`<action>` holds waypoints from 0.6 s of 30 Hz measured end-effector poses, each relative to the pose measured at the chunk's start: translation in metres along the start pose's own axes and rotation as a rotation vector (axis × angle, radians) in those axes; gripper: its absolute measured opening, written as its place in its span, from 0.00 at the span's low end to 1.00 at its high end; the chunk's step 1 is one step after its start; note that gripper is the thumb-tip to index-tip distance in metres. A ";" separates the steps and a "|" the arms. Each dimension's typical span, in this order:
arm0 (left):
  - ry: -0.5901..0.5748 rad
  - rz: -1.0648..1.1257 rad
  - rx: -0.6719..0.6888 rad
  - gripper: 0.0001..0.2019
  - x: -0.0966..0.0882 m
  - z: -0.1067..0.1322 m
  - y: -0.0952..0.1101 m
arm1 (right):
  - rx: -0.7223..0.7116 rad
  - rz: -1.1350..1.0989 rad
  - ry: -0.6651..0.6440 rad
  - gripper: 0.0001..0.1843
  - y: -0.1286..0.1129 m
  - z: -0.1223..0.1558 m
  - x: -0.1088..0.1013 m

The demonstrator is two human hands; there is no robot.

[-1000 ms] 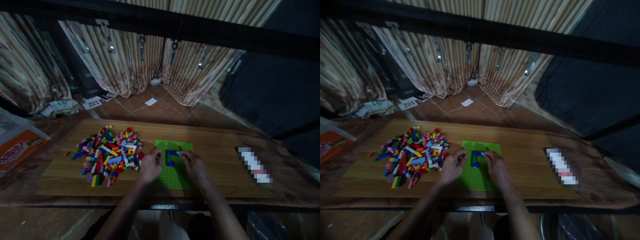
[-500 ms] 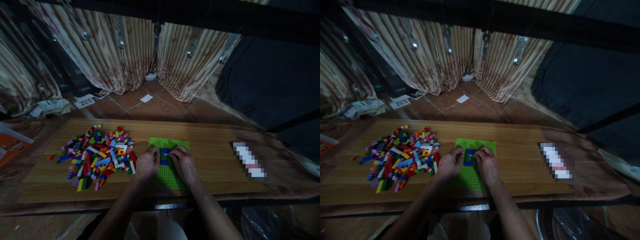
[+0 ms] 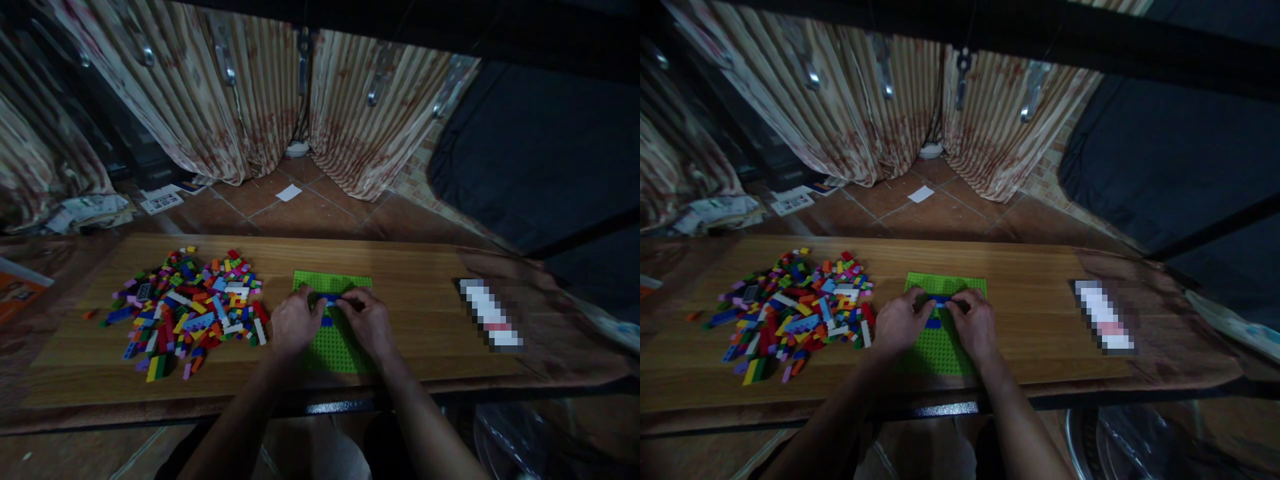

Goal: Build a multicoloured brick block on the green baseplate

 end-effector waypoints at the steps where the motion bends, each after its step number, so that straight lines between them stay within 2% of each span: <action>1: -0.003 0.002 -0.014 0.19 0.000 0.000 0.001 | 0.011 -0.011 0.006 0.11 0.002 0.000 -0.003; 7: 0.008 -0.007 -0.043 0.20 0.001 -0.002 0.002 | 0.112 -0.016 0.040 0.16 0.018 0.004 -0.020; 14: 0.014 -0.021 -0.076 0.20 0.001 -0.002 0.004 | 0.096 0.062 0.024 0.11 0.014 0.001 -0.007; 18: 0.007 -0.009 -0.107 0.20 0.002 -0.003 0.004 | 0.116 0.034 0.024 0.08 0.017 -0.001 -0.005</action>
Point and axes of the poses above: each hand's wrist, its own z-axis away from the middle knuckle, its own x-axis out of the palm, y = z × x, the point moved 7 cm from there along -z, towards the middle knuckle, and after that the axes turned 14 degrees about -y, right-handed, at the moved point
